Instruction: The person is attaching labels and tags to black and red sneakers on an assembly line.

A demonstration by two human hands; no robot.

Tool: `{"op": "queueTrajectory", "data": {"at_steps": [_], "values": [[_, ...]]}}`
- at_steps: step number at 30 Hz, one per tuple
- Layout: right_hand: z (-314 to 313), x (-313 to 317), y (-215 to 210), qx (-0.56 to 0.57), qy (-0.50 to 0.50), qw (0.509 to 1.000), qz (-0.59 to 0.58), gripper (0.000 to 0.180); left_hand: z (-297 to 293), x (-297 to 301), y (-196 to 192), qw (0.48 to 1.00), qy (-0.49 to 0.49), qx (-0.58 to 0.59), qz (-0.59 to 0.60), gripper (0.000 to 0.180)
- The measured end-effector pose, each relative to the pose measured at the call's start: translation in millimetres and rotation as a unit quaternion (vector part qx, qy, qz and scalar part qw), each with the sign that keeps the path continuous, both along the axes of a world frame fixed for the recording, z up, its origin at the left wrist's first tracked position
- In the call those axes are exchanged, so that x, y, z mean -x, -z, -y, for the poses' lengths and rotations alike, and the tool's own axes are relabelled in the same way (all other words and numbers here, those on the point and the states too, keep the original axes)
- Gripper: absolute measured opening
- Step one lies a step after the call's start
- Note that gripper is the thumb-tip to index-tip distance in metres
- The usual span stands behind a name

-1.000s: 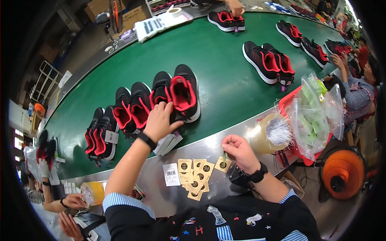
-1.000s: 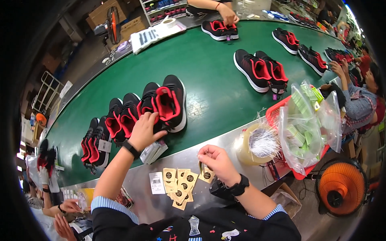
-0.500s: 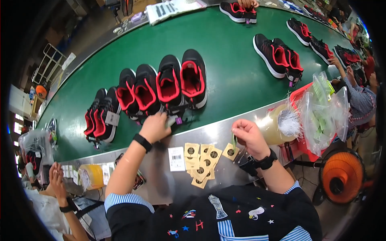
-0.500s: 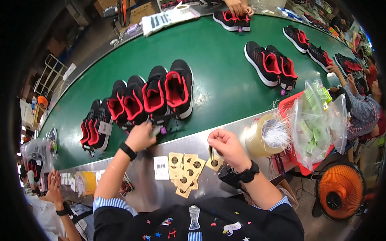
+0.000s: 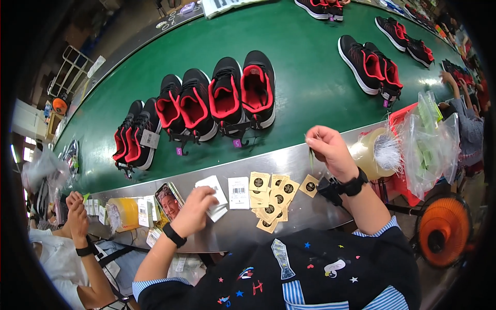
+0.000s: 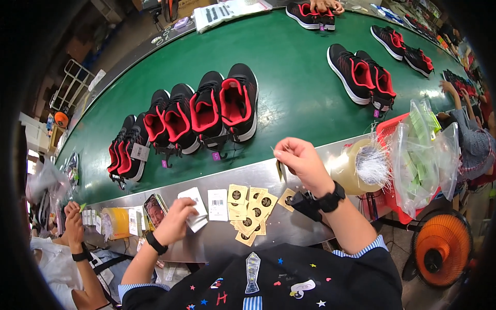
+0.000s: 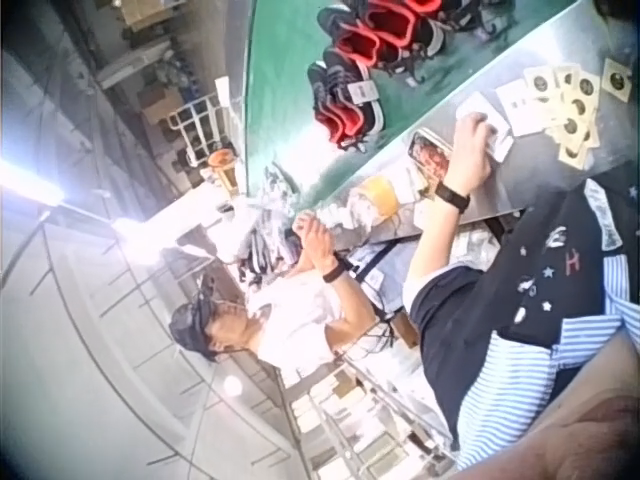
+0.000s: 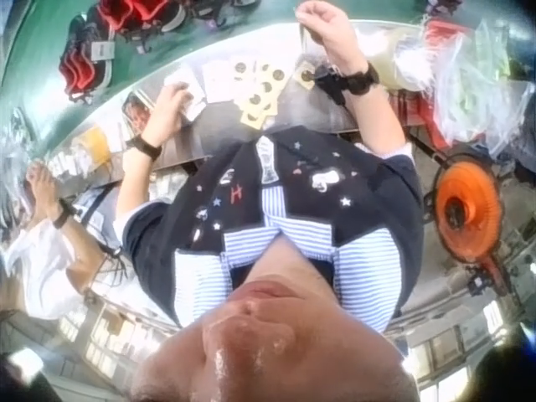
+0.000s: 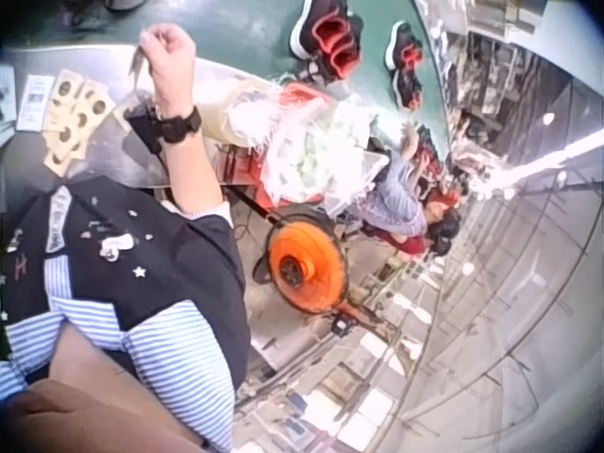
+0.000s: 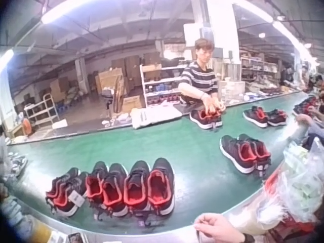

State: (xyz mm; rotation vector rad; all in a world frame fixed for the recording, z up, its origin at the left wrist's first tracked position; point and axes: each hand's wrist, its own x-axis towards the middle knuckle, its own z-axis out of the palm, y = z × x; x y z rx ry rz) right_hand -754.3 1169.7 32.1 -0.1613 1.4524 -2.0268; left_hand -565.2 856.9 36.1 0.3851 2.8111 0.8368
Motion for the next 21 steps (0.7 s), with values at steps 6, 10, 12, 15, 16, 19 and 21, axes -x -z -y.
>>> {"op": "queueTrajectory", "data": {"at_steps": [6,10,12,15,16,19,21], "values": [[44.5,51.1,5.6,-0.054,0.052,0.984,-0.164,0.013,-1.7,35.5,-23.5,0.997,0.049,0.059,0.029,0.028],[70.3,89.2,23.2,-0.227,0.163,0.881,-0.382,0.014,-18.3,132.8,-34.7,0.977,0.013,0.008,-0.212,0.026],[79.6,103.6,32.5,-0.291,0.188,0.820,-0.456,0.012,-39.4,189.1,-32.8,0.958,-0.022,-0.014,-0.286,0.030],[104.0,112.1,39.3,-0.363,0.167,0.769,-0.499,0.012,-40.2,255.7,-0.8,0.950,-0.062,0.003,-0.305,0.034],[111.8,114.6,43.3,-0.401,0.154,0.744,-0.511,0.013,-38.8,269.3,10.6,0.959,-0.074,-0.021,-0.272,0.031],[110.7,129.5,53.1,-0.408,0.139,0.734,-0.525,0.011,-53.6,287.7,18.0,0.970,-0.127,0.070,-0.198,0.022],[112.8,134.7,57.6,-0.403,0.105,0.740,-0.528,0.009,-48.5,289.6,28.0,0.965,-0.160,0.070,-0.196,0.023]]}}
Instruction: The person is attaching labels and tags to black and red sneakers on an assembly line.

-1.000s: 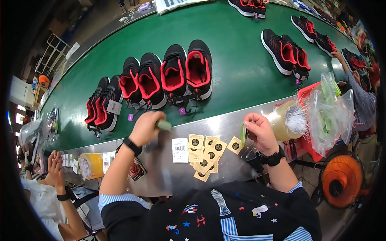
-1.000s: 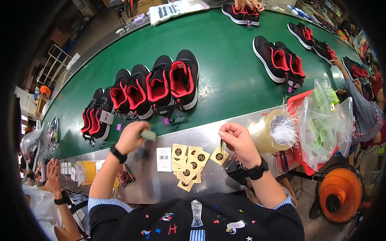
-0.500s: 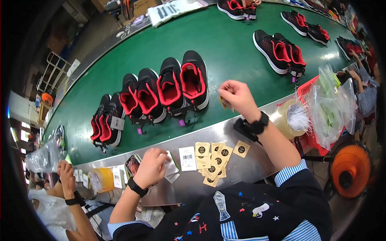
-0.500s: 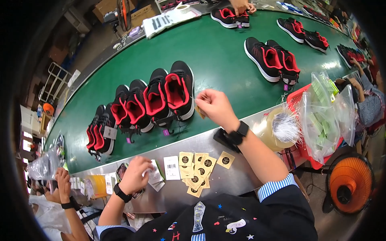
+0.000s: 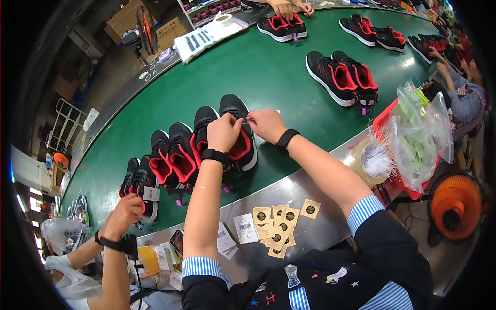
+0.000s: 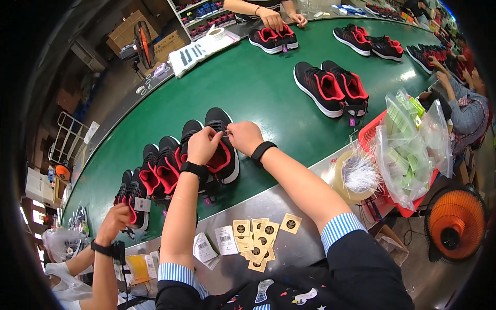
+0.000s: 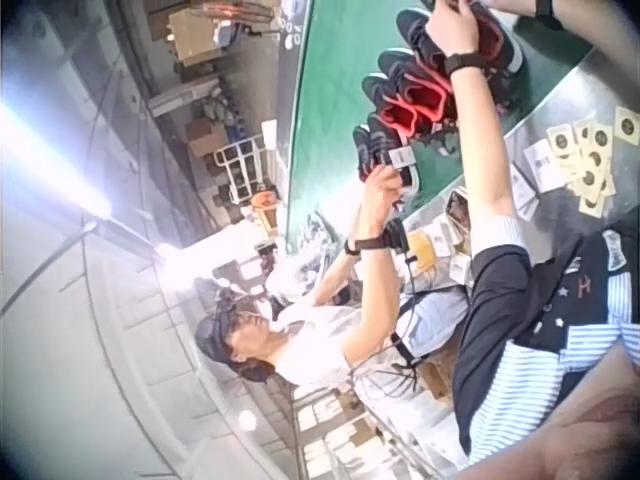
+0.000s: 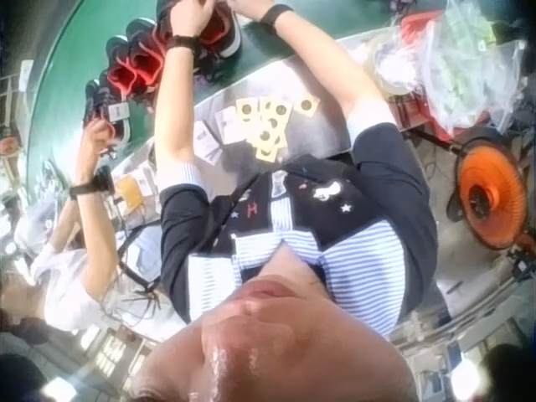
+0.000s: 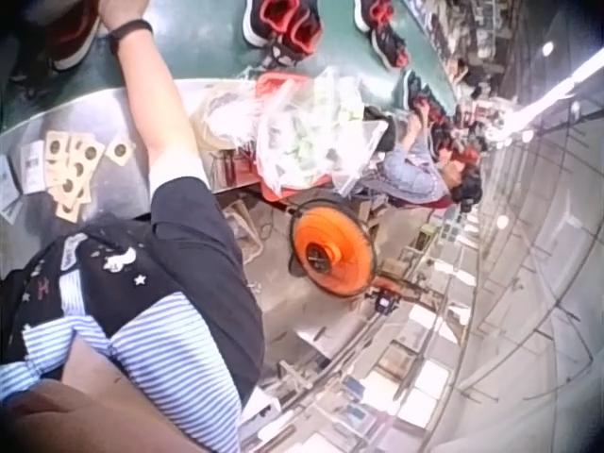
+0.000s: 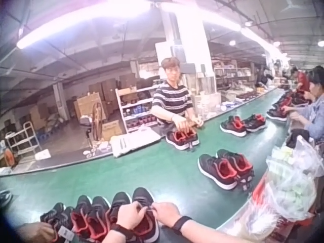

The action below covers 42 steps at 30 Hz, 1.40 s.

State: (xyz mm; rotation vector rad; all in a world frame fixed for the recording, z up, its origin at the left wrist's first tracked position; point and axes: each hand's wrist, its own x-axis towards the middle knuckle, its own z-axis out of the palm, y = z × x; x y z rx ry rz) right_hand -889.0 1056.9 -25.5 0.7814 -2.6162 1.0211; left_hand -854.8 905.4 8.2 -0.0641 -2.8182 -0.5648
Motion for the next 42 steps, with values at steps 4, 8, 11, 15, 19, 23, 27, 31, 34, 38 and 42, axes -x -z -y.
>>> {"op": "queueTrajectory", "data": {"at_steps": [4,8,11,15,19,23,27,31,34,38,42], "values": [[3.0,9.6,8.9,-0.012,-0.033,0.999,-0.004,0.010,13.3,1.7,4.2,0.996,0.005,-0.063,0.064,0.021],[14.4,9.8,5.5,-0.022,-0.061,0.998,-0.027,0.011,21.5,-1.1,4.4,0.993,0.007,-0.088,0.076,0.020],[19.5,9.2,-0.3,-0.033,-0.081,0.996,-0.037,0.012,26.7,-3.8,3.8,0.989,-0.005,-0.114,0.090,0.021],[22.1,11.8,-1.9,-0.105,-0.104,0.988,-0.041,0.011,25.8,-8.0,2.3,0.987,-0.001,-0.138,0.088,0.021],[28.2,12.1,-5.7,-0.157,-0.172,0.971,-0.063,0.009,38.8,-13.8,8.8,0.993,0.021,-0.094,0.064,0.017],[28.7,17.5,-11.5,-0.192,-0.180,0.961,-0.087,0.010,37.1,-13.5,17.5,0.998,0.067,-0.009,0.000,0.017],[40.0,20.3,-15.6,-0.174,-0.229,0.946,-0.147,0.009,48.6,-15.2,12.6,0.997,0.065,-0.020,0.025,0.016],[45.5,21.9,-13.2,-0.173,-0.220,0.952,-0.123,0.011,43.5,-14.1,11.9,0.996,0.060,-0.054,0.046,0.016],[53.7,14.9,-18.1,-0.172,-0.222,0.952,-0.118,0.009,55.8,-17.7,15.4,0.995,0.033,-0.082,0.040,0.018],[51.9,8.3,-10.0,-0.137,-0.201,0.966,-0.081,0.009,56.0,-19.8,16.0,0.995,0.027,-0.092,0.025,0.014],[50.8,-1.7,1.4,-0.043,-0.139,0.987,-0.073,0.016,48.4,-29.6,14.6,0.994,0.058,0.074,-0.056,0.007]]}}
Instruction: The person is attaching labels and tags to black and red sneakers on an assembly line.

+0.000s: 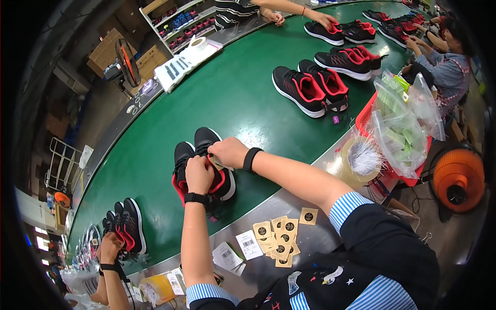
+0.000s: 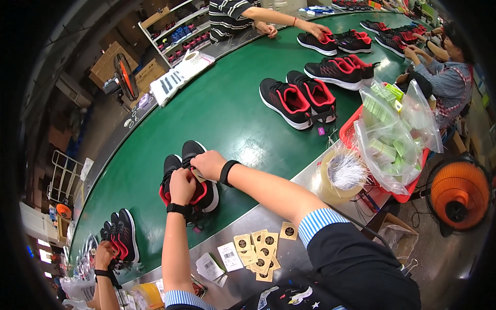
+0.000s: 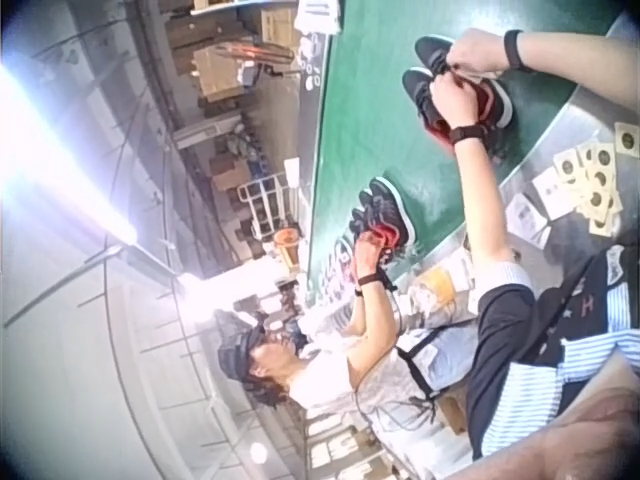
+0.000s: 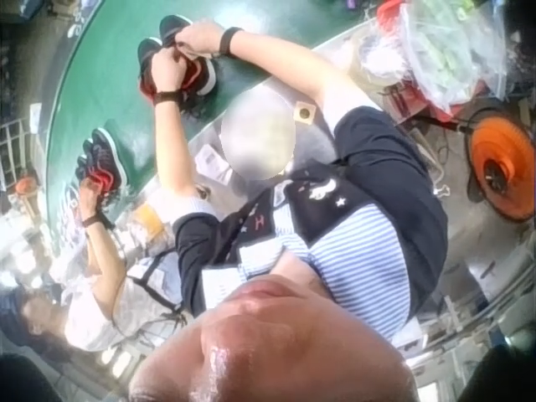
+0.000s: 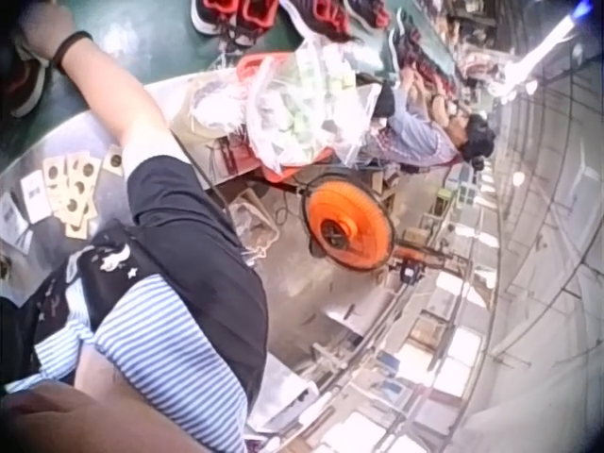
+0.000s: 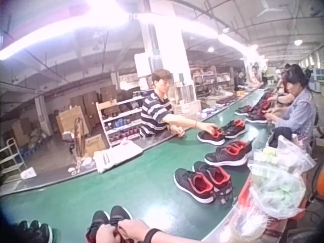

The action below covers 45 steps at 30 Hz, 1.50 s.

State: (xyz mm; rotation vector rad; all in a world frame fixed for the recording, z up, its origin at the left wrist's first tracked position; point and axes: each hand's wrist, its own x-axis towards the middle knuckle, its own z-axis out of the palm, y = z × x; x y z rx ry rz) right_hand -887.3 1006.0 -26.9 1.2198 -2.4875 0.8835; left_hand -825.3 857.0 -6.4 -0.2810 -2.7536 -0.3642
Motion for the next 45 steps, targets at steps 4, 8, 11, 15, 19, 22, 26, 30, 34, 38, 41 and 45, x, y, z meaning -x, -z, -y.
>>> {"op": "queueTrajectory", "data": {"at_steps": [4,8,11,15,19,22,26,30,34,38,41,45], "values": [[-2.5,-0.3,5.4,0.087,0.077,0.993,0.032,0.018,12.3,-6.4,-4.1,0.978,-0.032,-0.205,0.002,0.013],[9.2,-8.9,-5.3,0.180,0.095,0.955,0.214,0.012,17.7,-9.9,-10.1,0.873,-0.019,-0.486,0.043,0.011],[11.2,-2.2,-5.1,0.282,-0.002,0.862,0.422,0.013,-0.9,-13.2,-20.1,0.928,-0.028,-0.367,0.052,0.008],[17.9,-6.1,-3.4,0.323,-0.042,0.844,0.426,0.012,-1.1,-16.8,-22.1,0.958,-0.012,-0.285,0.003,0.012],[22.0,-15.6,-15.2,0.262,-0.026,0.862,0.434,0.012,8.1,-27.3,-16.4,0.962,-0.020,-0.272,0.023,0.010],[24.8,-16.4,-16.5,0.254,-0.021,0.869,0.423,0.011,8.1,-29.1,-15.9,0.951,-0.032,-0.303,0.052,0.012],[29.5,-19.6,-13.2,0.231,-0.018,0.896,0.379,0.009,6.8,-31.1,-22.7,0.940,-0.043,-0.329,0.077,0.019],[34.9,-22.0,-12.4,0.222,-0.024,0.892,0.393,0.009,10.6,-35.3,-23.4,0.933,-0.046,-0.347,0.082,0.021],[39.7,-29.0,-7.7,0.240,-0.024,0.881,0.408,0.011,14.4,-38.4,-19.4,0.923,-0.042,-0.374,0.074,0.018],[35.6,-51.0,-16.2,0.330,0.021,0.838,0.434,0.026,5.0,-39.9,-32.5,0.960,-0.020,-0.278,-0.030,0.019],[-19.0,-83.9,-46.0,0.453,-0.060,0.678,0.576,0.025,-29.2,-48.0,-62.5,0.968,0.024,-0.243,-0.057,0.021],[-111.6,-108.2,-39.8,0.431,-0.030,0.608,0.666,0.020,-77.5,-36.6,-67.7,0.966,0.105,-0.235,-0.031,0.021]]}}
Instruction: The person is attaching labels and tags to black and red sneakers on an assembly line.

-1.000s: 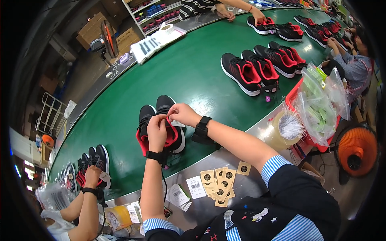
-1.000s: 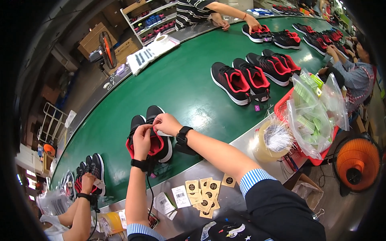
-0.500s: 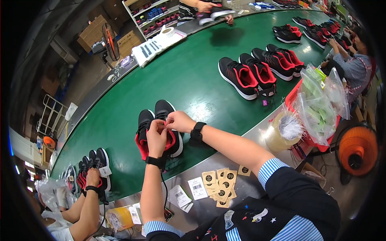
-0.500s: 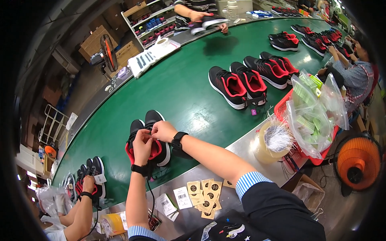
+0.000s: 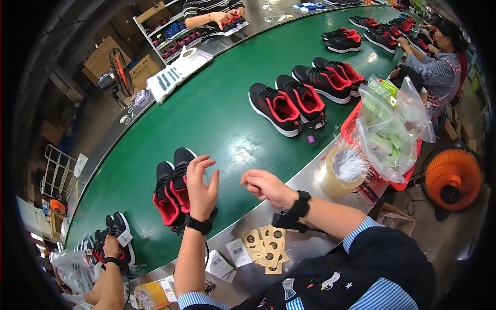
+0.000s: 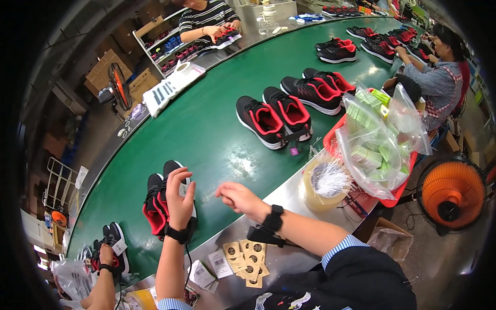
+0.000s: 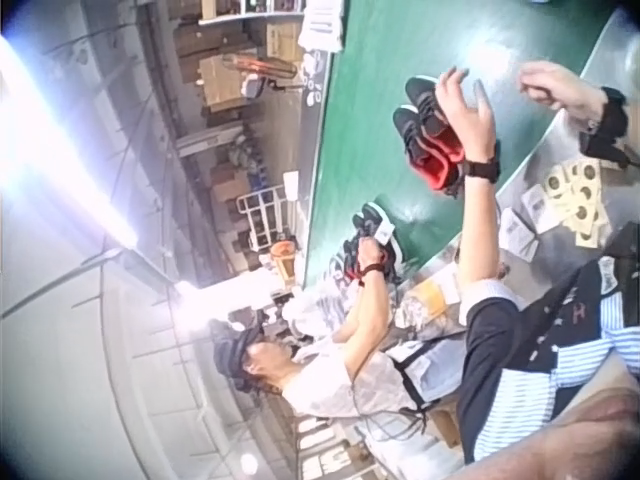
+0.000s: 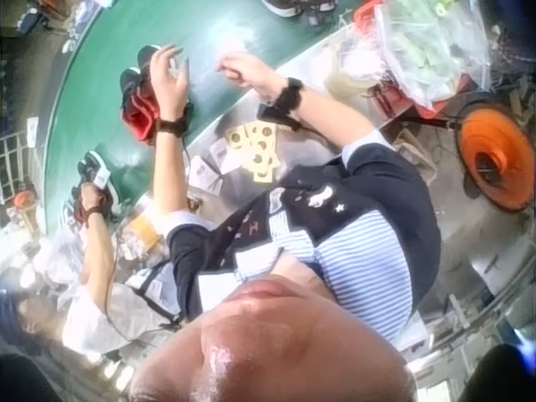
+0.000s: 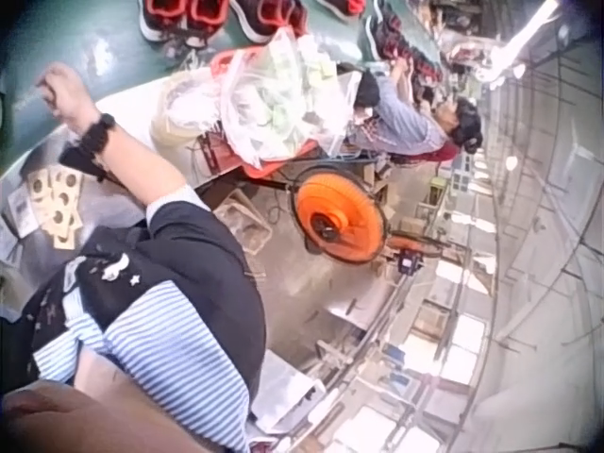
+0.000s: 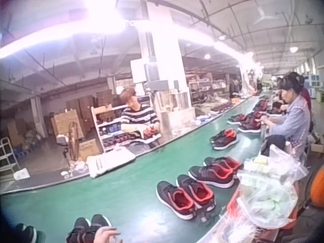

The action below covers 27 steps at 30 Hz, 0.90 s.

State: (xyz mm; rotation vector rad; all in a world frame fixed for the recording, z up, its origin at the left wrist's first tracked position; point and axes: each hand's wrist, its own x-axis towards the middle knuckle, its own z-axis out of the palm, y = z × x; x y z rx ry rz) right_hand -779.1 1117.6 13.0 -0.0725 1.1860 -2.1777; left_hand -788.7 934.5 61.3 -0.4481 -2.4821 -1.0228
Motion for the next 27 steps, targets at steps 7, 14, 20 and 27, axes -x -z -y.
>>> {"op": "queueTrajectory", "data": {"at_steps": [7,14,20,27], "values": [[-42.7,-18.5,49.1,-0.042,-0.026,0.996,0.073,0.019,-104.0,58.1,14.1,0.991,0.129,0.038,-0.017,0.020],[-38.9,2.9,78.5,-0.013,-0.067,0.997,0.042,0.019,-239.1,139.6,15.3,0.954,0.255,0.136,-0.075,0.037],[-22.4,-14.0,83.5,0.064,0.141,0.986,-0.062,0.017,-362.0,207.7,37.7,0.938,0.275,0.197,-0.074,0.049],[-30.0,0.7,125.2,0.048,0.177,0.979,-0.086,0.017,-425.5,257.7,82.7,0.907,0.348,0.182,0.149,0.059]]}}
